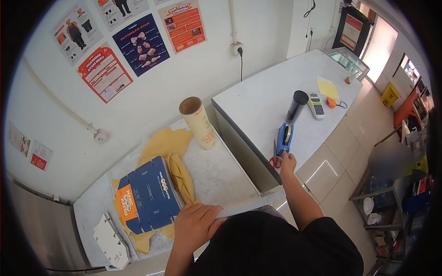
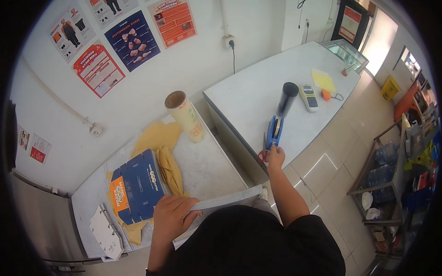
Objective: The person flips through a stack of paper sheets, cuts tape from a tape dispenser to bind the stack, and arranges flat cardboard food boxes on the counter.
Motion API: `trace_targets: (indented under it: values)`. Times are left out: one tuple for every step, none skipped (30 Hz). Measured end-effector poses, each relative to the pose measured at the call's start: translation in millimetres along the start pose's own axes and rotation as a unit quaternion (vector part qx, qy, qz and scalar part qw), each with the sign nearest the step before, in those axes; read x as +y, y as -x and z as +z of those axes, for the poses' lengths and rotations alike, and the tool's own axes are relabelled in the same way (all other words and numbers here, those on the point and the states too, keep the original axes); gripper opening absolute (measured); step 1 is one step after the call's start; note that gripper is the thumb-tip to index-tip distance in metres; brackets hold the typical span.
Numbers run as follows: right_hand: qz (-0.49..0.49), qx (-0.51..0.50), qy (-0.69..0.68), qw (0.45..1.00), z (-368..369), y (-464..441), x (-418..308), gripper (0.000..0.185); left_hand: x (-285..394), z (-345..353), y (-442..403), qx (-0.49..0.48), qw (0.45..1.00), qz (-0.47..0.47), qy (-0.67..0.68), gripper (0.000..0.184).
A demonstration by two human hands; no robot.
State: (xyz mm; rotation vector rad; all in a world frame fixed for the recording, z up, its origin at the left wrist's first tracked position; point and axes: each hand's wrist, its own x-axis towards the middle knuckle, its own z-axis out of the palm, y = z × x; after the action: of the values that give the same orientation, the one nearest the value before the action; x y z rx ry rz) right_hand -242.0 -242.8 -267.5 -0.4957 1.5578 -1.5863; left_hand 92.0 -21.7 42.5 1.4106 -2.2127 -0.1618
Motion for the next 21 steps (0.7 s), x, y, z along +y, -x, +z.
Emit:
trace_targets:
  values:
    - [0.005,-0.003,-0.008,1.000,0,1,-1,0.018,-1,1,0,0.001,1.000,0.002,-0.002,0.027]
    - [0.005,0.004,-0.017,1.000,2,1,-2,0.018,-2,1,-1,0.003,1.000,0.005,-0.004,0.027]
    - [0.006,0.011,-0.025,1.000,4,2,-2,0.018,-2,1,-1,0.003,1.000,0.003,-0.004,0.027]
    - [0.006,0.018,-0.034,0.999,4,1,0,0.017,-2,1,-1,0.003,1.000,0.001,-0.004,0.028]
    - [0.002,0.016,-0.034,0.999,4,0,2,0.017,-2,1,-2,0.002,1.000,-0.001,-0.004,0.028]
    - [-0.002,0.014,-0.035,0.999,3,-1,4,0.017,-1,1,-2,0.001,1.000,-0.004,-0.003,0.028]
    - [-0.006,0.013,-0.036,0.999,3,-1,5,0.017,-1,1,-2,-0.001,1.000,-0.006,-0.003,0.028]
    - [-0.007,0.015,-0.034,0.999,4,-1,5,0.017,-2,1,-3,-0.003,1.000,-0.008,-0.003,0.028]
    - [-0.009,0.017,-0.031,0.999,4,-1,6,0.017,-2,1,-3,-0.002,1.000,-0.007,-0.003,0.028]
    - [-0.010,0.019,-0.029,0.999,3,-1,7,0.017,-2,0,-4,-0.001,1.000,-0.007,-0.004,0.028]
    - [-0.009,0.018,-0.034,0.999,3,-1,9,0.017,-2,1,-4,-0.001,1.000,-0.006,-0.004,0.028]
    - [-0.008,0.017,-0.040,0.999,3,-2,10,0.017,-2,1,-4,0.000,1.000,-0.007,-0.004,0.028]
    - [-0.007,0.015,-0.045,0.999,3,-1,10,0.017,-2,1,-4,0.000,1.000,-0.008,-0.005,0.028]
    - [-0.004,0.019,-0.039,0.999,4,-1,10,0.017,-3,1,-4,0.000,1.000,-0.009,-0.006,0.029]
    - [-0.001,0.023,-0.033,0.999,4,-2,10,0.017,-2,1,-5,-0.001,1.000,-0.010,-0.007,0.029]
    - [0.003,0.027,-0.027,0.999,4,-2,10,0.017,-2,0,-5,-0.003,1.000,-0.012,-0.007,0.029]
    - [0.008,0.037,-0.022,0.999,6,-3,9,0.016,-2,0,-5,-0.004,1.000,-0.013,-0.008,0.029]
    - [0.012,0.046,-0.017,0.999,9,-4,8,0.016,-2,1,-5,-0.002,1.000,-0.013,-0.009,0.029]
    - [0.015,0.056,-0.012,0.998,10,-5,8,0.016,-2,1,-5,-0.001,1.000,-0.013,-0.009,0.029]
    - [0.027,0.064,0.000,0.998,11,-6,8,0.016,-2,2,-5,0.001,1.000,-0.012,-0.010,0.029]
    - [0.038,0.071,0.012,0.997,12,-8,7,0.015,-3,2,-5,0.001,1.000,-0.011,-0.010,0.029]
